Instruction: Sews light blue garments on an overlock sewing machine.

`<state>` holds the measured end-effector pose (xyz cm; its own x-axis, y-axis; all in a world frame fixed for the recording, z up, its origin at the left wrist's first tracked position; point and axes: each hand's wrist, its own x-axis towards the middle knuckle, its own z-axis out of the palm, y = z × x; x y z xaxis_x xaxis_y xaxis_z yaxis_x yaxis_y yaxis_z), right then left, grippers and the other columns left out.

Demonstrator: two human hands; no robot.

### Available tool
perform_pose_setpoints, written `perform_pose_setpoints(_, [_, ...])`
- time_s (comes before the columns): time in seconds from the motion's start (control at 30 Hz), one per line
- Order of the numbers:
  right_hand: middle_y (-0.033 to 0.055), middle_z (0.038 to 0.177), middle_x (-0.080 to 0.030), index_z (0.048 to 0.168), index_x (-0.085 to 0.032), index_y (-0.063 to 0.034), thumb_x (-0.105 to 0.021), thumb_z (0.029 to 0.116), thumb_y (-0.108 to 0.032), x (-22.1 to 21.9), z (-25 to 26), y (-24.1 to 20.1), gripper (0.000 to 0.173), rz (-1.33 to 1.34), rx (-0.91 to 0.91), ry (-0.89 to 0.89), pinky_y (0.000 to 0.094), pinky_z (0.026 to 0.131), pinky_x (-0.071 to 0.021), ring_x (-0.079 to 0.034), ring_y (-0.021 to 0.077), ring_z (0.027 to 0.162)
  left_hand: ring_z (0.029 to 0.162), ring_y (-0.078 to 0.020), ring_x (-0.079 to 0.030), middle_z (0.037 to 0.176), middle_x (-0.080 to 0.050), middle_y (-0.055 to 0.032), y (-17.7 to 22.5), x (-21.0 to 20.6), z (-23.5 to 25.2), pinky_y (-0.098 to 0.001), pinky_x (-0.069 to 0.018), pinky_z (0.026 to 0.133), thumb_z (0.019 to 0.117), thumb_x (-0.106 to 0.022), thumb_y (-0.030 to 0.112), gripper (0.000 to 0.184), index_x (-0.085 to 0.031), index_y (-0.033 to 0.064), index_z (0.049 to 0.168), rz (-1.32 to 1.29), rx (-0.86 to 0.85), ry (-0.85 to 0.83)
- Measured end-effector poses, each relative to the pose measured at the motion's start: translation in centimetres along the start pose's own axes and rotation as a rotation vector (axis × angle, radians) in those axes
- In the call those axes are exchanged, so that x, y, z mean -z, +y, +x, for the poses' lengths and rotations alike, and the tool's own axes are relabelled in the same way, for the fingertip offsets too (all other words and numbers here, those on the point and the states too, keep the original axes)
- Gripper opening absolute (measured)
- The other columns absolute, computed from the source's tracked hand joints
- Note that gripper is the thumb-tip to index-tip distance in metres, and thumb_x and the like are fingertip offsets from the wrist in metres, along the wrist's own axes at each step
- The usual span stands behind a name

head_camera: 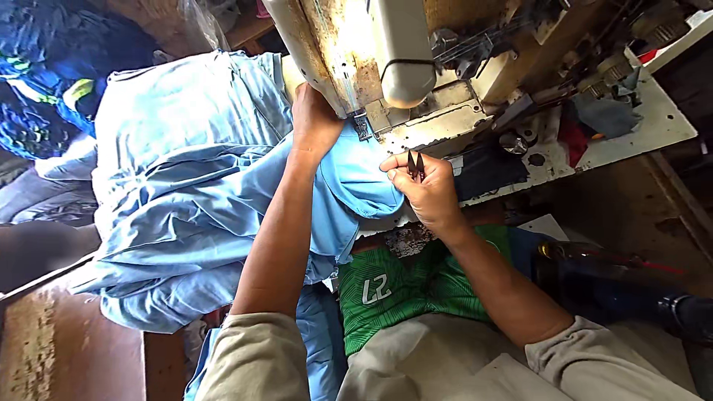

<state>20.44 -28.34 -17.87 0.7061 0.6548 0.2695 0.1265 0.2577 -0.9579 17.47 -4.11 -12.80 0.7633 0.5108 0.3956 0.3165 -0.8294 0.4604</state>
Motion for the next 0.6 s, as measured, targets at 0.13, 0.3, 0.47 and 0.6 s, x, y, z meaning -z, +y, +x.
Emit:
perform_pose_setpoints(0.13, [0.0053,0.069,-0.058,0.109,-0.074,-0.0039,-0.062,0.0950,0.002,0.0,-0.1,0.2,0.019,-0.019,0.007,0.008,0.0220,0.038,-0.0336,-0.041,0.0092,0.046,0.126,-0.0301,-0.060,0.125,-0.068,-0.0172,-0.1,0.0,0.0,-0.0527,-0.0443,0.108,0.0840,-0.073,0.033,0.051,-0.066,0.0034,0.125,0.015,0.005,-0.002])
perform_pose_setpoints(0.3, [0.0049,0.069,-0.058,0.108,-0.074,-0.0048,-0.062,0.0950,0.001,-0.1,-0.2,0.4,0.018,-0.043,0.020,0.029,0.0218,0.038,-0.0336,-0.041,0.0093,0.046,0.128,-0.0320,-0.059,0.127,-0.068,-0.0184,-0.2,-0.4,0.1,-0.0545,-0.0434,0.108,0.0836,-0.072,0.034,0.053,-0.065,0.0030,0.126,0.065,0.012,-0.002])
perform_pose_setpoints(0.47, [0.0046,0.073,-0.062,0.109,-0.073,-0.0083,-0.062,0.0984,-0.004,0.0,-0.7,0.6,0.016,-0.097,0.007,0.017,0.0235,0.041,-0.0386,-0.046,0.0107,0.049,0.129,-0.0303,-0.060,0.130,-0.067,-0.0163,1.1,0.3,-0.8,-0.0526,-0.0443,0.110,0.0888,-0.069,0.033,0.046,-0.067,0.0060,0.126,0.076,0.005,0.048])
perform_pose_setpoints(0.6, [0.0040,0.077,-0.062,0.107,-0.072,-0.0064,-0.059,0.1001,-0.005,0.3,0.1,0.7,0.015,-0.119,0.063,-0.050,0.0239,0.048,-0.0433,-0.051,0.0101,0.056,0.120,-0.0311,-0.058,0.121,-0.064,-0.0149,3.4,3.0,-6.4,-0.0489,-0.0466,0.104,0.0935,-0.071,0.032,0.030,-0.070,0.0089,0.114,0.026,-0.071,0.233])
